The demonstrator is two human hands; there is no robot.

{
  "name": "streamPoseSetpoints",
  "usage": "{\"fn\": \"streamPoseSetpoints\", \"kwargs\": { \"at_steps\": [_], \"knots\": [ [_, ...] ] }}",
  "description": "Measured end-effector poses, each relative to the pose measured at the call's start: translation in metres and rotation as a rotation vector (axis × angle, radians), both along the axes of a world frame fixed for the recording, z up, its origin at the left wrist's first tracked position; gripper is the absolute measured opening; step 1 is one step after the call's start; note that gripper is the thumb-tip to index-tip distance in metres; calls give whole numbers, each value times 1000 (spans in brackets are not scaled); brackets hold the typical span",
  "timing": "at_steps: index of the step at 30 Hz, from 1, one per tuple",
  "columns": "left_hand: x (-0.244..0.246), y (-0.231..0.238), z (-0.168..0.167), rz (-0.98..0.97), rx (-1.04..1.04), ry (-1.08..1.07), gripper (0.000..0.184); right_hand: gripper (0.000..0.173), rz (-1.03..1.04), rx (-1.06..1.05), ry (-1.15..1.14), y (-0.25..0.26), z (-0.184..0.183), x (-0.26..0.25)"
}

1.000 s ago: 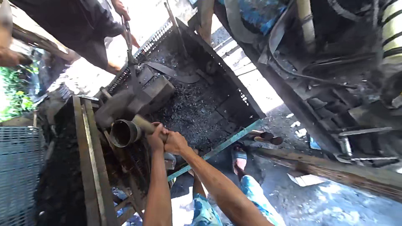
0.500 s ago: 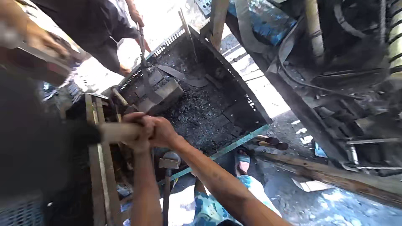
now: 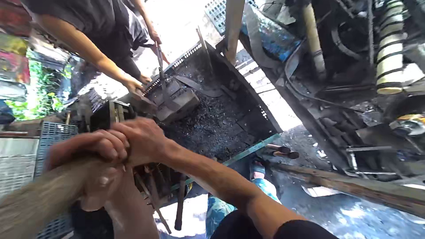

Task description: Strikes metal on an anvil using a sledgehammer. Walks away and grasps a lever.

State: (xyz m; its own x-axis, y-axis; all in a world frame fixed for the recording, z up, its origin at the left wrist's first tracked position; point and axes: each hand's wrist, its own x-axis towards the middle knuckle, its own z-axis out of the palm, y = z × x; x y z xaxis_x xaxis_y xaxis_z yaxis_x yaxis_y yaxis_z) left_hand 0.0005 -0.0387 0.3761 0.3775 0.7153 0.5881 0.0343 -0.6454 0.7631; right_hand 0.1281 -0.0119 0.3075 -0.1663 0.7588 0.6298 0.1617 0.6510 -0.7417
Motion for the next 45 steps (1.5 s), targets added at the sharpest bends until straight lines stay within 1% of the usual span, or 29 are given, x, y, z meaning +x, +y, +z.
{"fn": "streamPoseSetpoints", "kwargs": {
  "at_steps": [1,2,3,4,6,7,8,9,10,11,13,14,15,16,17,18,19,21,23,26,29,32,34,37,39,40,42,44,45],
  "knots": [
    [-3,15,-3,-24,-11,35,35,45,-55,80,72,18,-9,-7],
    [4,27,-24,-4,-31,13,40,48,-82,88,114,30,-29,-8],
    [12,38,-65,41,-102,-45,41,50,-96,13,95,35,-66,-6],
    [16,46,-125,116,-211,-113,38,50,-104,-143,31,31,-119,-4],
    [23,47,-266,298,-517,-163,35,46,-53,-638,-79,1,-245,-7],
    [20,47,-333,338,-663,-181,30,40,-19,-879,-99,-15,-298,-10],
    [14,46,-380,371,-784,-185,25,35,11,-1070,-116,-25,-328,-12],
    [8,40,-398,379,-869,-203,23,39,32,-1176,-171,-31,-336,-10],
    [4,40,-385,325,-870,-226,23,43,27,-1157,-242,-28,-321,-7],
    [3,40,-350,283,-806,-276,24,48,30,-1063,-285,-23,-291,-3],
    [-2,-2,-252,340,-610,-283,31,51,109,-878,-273,-45,-216,-14],
    [0,-22,-209,373,-488,-258,39,53,148,-796,-250,-55,-180,-15],
    [4,-45,-175,402,-377,-253,50,54,179,-730,-236,-69,-154,-13],
    [12,-73,-147,426,-281,-286,60,54,194,-673,-233,-90,-137,-10],
    [23,-102,-122,467,-206,-324,64,50,176,-610,-225,-112,-129,-6],
    [38,-127,-100,517,-145,-354,62,48,132,-551,-213,-132,-127,0],
    [53,-148,-86,574,-113,-398,52,47,80,-491,-205,-150,-129,8],
    [73,-188,-84,650,-128,-481,29,46,45,-422,-228,-188,-139,28],
    [84,-217,-96,579,-215,-563,23,41,46,-351,-242,-214,-151,51],
    [98,-249,-101,356,-357,-711,24,44,158,-344,-286,-255,-154,93],
    [98,-267,-93,-4,-511,-781,31,52,403,-451,-317,-290,-133,132],
    [99,-276,-86,-342,-610,-833,37,56,639,-544,-193,-319,-117,153],
    [106,-280,-84,-459,-621,-862,36,57,720,-644,-149,-333,-108,163],
    [113,-282,-90,-526,-646,-884,35,57,787,-773,-163,-343,-100,175],
    [117,-279,-97,-499,-690,-875,37,51,778,-832,-160,-346,-99,181],
    [117,-278,-102,-420,-721,-864,40,47,736,-860,-179,-348,-100,183],
    [123,-279,-114,-131,-823,-836,47,42,594,-928,-244,-355,-108,188],
    [136,-280,-133,245,-961,-767,43,44,447,-1014,-296,-368,-122,188],
    [144,-281,-147,395,-1042,-723,37,45,393,-1082,-308,-378,-128,186]
  ]
}}
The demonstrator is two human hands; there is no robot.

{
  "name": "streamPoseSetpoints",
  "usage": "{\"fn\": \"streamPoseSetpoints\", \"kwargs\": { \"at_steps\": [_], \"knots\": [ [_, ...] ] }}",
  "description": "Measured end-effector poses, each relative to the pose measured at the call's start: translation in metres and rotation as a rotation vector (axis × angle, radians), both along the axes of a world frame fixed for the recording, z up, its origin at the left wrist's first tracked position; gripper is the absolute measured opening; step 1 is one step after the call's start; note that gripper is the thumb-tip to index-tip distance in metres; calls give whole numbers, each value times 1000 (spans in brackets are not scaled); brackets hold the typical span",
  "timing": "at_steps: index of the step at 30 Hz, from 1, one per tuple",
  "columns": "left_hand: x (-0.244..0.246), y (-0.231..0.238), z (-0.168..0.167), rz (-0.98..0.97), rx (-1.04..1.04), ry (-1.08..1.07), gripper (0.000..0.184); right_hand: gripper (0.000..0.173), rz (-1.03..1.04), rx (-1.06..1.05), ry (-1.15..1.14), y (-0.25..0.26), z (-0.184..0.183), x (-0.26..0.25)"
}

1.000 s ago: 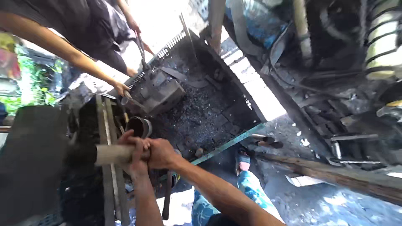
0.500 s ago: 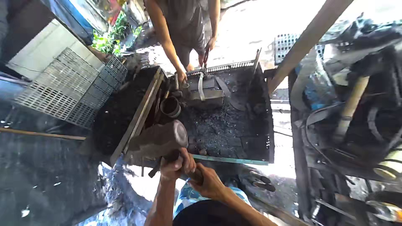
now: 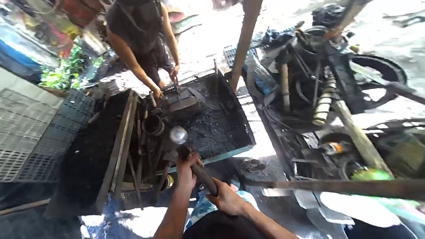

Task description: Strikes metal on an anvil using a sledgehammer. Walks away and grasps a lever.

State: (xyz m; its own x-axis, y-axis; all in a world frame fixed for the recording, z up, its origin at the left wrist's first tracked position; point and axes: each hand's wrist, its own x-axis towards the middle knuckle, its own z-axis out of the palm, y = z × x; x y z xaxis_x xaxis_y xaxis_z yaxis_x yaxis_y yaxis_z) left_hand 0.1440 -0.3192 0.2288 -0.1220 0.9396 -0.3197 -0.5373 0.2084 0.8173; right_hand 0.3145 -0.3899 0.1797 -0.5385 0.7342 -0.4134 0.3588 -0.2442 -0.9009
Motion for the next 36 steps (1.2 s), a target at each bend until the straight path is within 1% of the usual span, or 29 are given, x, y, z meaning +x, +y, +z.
{"fn": "streamPoseSetpoints", "kwargs": {
  "at_steps": [2,4,6,8,10,12,13,14,16,17,18,19,20,22,23,24,26,28,29,30,31,32,33,34,35,36],
  "knots": [
    [9,-5,-39,55,-228,61,27,50,-53,-150,-64,-21,-14,-4],
    [17,-13,-83,35,-387,70,20,52,-81,-304,-84,-37,-35,0],
    [25,-34,-122,-14,-502,68,17,55,-110,-425,-83,-60,-55,7],
    [33,-47,-148,-72,-579,58,13,60,-128,-504,-106,-75,-66,11],
    [41,-56,-166,-107,-632,40,12,70,-127,-540,-125,-82,-74,16],
    [49,-53,-177,-130,-635,-32,10,71,-160,-552,-70,-81,-82,26],
    [51,-48,-182,-147,-606,-111,10,72,-193,-577,18,-77,-84,32],
    [51,-43,-188,-167,-554,-236,10,72,-254,-627,167,-76,-87,36],
    [50,-33,-208,-208,-428,-625,14,66,-394,-804,565,-78,-89,39],
    [51,-26,-219,-237,-385,-790,23,63,-441,-902,744,-75,-88,38],
    [54,-16,-227,-268,-391,-840,34,61,-488,-977,847,-69,-87,35],
    [55,-7,-231,-292,-439,-776,42,59,-538,-1015,853,-58,-84,31],
    [56,1,-233,-316,-502,-635,42,55,-578,-1020,791,-42,-84,27],
    [63,11,-237,-371,-639,-332,29,54,-640,-979,626,-12,-99,22],
    [69,12,-243,-395,-702,-216,25,55,-661,-957,564,-4,-111,20],
    [74,12,-252,-403,-737,-151,23,57,-663,-940,510,2,-123,22],
    [86,11,-269,-382,-756,-141,22,60,-644,-931,421,10,-141,31],
    [97,-4,-276,-342,-774,-178,23,61,-616,-962,367,3,-145,45],
    [101,-12,-278,-323,-783,-192,25,65,-602,-993,373,-2,-145,52],
    [104,-17,-279,-304,-779,-195,25,66,-613,-1023,417,-5,-145,58],
    [107,-21,-277,-280,-767,-177,25,63,-633,-1055,500,-9,-146,63],
    [108,-23,-273,-259,-746,-146,25,54,-657,-1094,629,-12,-148,68],
    [110,-23,-268,-241,-709,-118,26,43,-674,-1147,797,-12,-151,74],
    [111,-22,-260,-230,-666,-100,32,29,-692,-1228,1014,-11,-151,79],
    [113,-20,-251,-229,-636,-97,40,21,-713,-1342,1267,-8,-150,80],
    [115,-14,-243,-238,-627,-89,46,21,-747,-1438,1488,-4,-148,78]
  ]
}}
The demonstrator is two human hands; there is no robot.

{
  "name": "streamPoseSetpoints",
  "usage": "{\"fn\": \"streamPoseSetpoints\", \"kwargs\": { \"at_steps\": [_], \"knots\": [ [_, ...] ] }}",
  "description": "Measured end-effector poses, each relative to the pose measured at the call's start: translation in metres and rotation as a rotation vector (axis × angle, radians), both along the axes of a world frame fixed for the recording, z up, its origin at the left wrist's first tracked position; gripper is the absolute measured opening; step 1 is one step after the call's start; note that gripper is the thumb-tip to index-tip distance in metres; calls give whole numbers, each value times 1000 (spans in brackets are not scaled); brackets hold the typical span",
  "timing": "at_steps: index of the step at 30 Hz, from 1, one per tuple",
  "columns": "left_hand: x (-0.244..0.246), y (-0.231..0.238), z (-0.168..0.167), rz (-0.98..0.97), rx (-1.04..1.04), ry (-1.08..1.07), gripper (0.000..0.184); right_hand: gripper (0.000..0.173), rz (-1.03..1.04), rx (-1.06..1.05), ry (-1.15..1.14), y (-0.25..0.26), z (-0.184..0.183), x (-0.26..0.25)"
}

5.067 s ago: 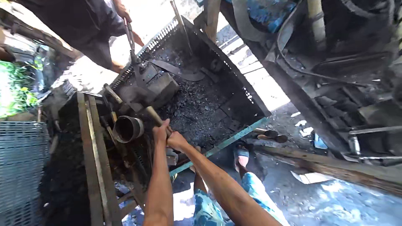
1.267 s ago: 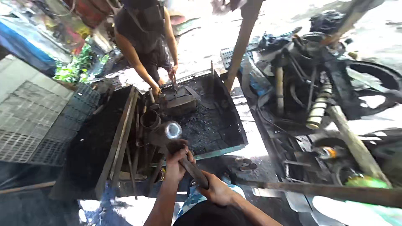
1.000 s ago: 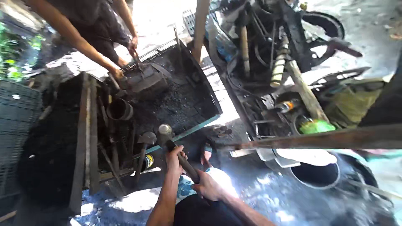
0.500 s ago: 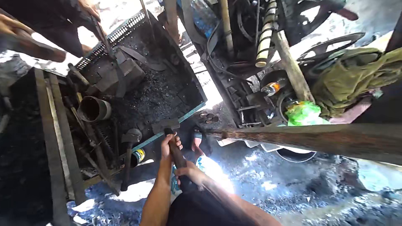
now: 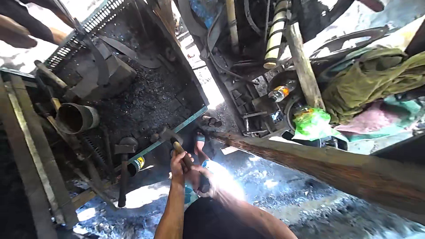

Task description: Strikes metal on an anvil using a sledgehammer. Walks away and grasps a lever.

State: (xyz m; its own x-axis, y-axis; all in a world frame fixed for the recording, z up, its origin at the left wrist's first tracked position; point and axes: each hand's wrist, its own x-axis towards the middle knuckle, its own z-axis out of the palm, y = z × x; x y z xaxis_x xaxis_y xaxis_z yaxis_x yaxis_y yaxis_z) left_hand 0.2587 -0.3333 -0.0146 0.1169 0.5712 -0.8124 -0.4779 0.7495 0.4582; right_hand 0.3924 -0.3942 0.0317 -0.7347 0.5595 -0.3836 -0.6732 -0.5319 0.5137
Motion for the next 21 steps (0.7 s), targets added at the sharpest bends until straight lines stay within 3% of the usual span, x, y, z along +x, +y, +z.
{"fn": "streamPoseSetpoints", "kwargs": {
  "at_steps": [3,7,11,15,18,21],
  "knots": [
    [-5,37,3,-80,-31,74,40,31,-172,-114,243,23,7,-24],
    [-4,77,-13,-215,78,239,80,34,-207,-105,247,55,2,-30],
    [18,111,-30,-284,77,415,76,39,72,53,-135,70,-21,5],
    [24,144,-71,-350,116,532,79,38,264,23,-538,113,-59,7],
    [18,139,-92,-438,124,646,87,40,340,-1,-735,131,-96,-1],
    [-5,112,-92,-500,202,638,79,41,420,80,-828,122,-121,-17]
  ]
}}
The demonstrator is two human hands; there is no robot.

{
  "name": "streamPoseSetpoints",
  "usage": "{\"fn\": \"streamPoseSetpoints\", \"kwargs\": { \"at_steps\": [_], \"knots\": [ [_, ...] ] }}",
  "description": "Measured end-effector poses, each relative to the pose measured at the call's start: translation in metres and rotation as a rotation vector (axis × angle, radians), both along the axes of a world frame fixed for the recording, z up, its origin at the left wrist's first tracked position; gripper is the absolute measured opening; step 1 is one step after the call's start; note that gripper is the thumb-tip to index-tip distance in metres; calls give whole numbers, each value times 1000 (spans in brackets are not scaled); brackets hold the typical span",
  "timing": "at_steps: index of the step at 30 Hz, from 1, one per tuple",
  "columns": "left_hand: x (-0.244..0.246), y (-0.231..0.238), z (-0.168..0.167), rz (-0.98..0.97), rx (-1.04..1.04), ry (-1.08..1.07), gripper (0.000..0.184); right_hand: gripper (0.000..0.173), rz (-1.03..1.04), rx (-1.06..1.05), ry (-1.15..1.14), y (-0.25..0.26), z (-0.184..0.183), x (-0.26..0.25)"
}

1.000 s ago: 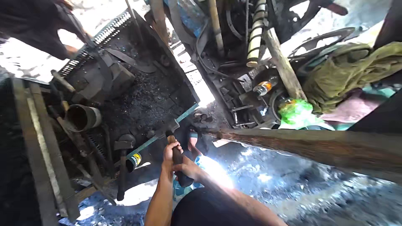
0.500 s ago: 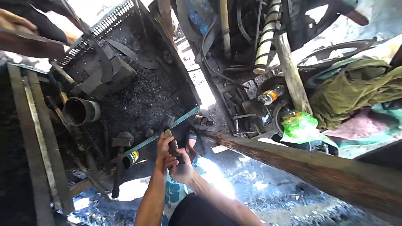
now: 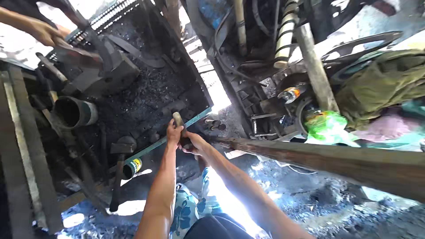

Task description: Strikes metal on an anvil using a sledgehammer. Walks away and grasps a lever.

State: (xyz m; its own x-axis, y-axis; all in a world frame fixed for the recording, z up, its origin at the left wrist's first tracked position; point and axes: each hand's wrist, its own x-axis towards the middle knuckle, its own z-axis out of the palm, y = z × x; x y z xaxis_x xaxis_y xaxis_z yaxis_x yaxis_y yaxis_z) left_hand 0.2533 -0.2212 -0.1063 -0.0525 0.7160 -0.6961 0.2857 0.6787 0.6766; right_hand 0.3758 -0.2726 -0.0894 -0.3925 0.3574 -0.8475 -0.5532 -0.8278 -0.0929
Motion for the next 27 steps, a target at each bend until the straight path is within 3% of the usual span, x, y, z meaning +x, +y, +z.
{"fn": "streamPoseSetpoints", "kwargs": {
  "at_steps": [5,9,17,20,21,22,24,26,27],
  "knots": [
    [-75,-78,4,-243,41,-2,62,36,0,-26,-227,-54,-32,-26],
    [-164,-174,-40,-312,-132,101,53,51,22,77,-343,-96,-69,-38],
    [-336,-387,-170,-102,-454,350,50,50,-129,412,-404,-116,-98,-53],
    [-362,-448,-165,-37,-467,333,48,69,-148,364,-473,-145,-113,-62],
    [-365,-463,-159,-24,-447,332,47,67,-118,345,-538,-162,-123,-63],
    [-366,-477,-153,-16,-424,332,44,57,-40,351,-650,-186,-132,-65],
    [-360,-498,-133,-26,-387,339,43,45,338,488,-956,-254,-134,-69],
    [-348,-517,-113,-125,-310,408,45,46,756,771,-1205,-338,-89,-80],
    [-340,-525,-102,-208,-263,474,46,50,979,866,-1195,-378,-39,-90]
  ]
}}
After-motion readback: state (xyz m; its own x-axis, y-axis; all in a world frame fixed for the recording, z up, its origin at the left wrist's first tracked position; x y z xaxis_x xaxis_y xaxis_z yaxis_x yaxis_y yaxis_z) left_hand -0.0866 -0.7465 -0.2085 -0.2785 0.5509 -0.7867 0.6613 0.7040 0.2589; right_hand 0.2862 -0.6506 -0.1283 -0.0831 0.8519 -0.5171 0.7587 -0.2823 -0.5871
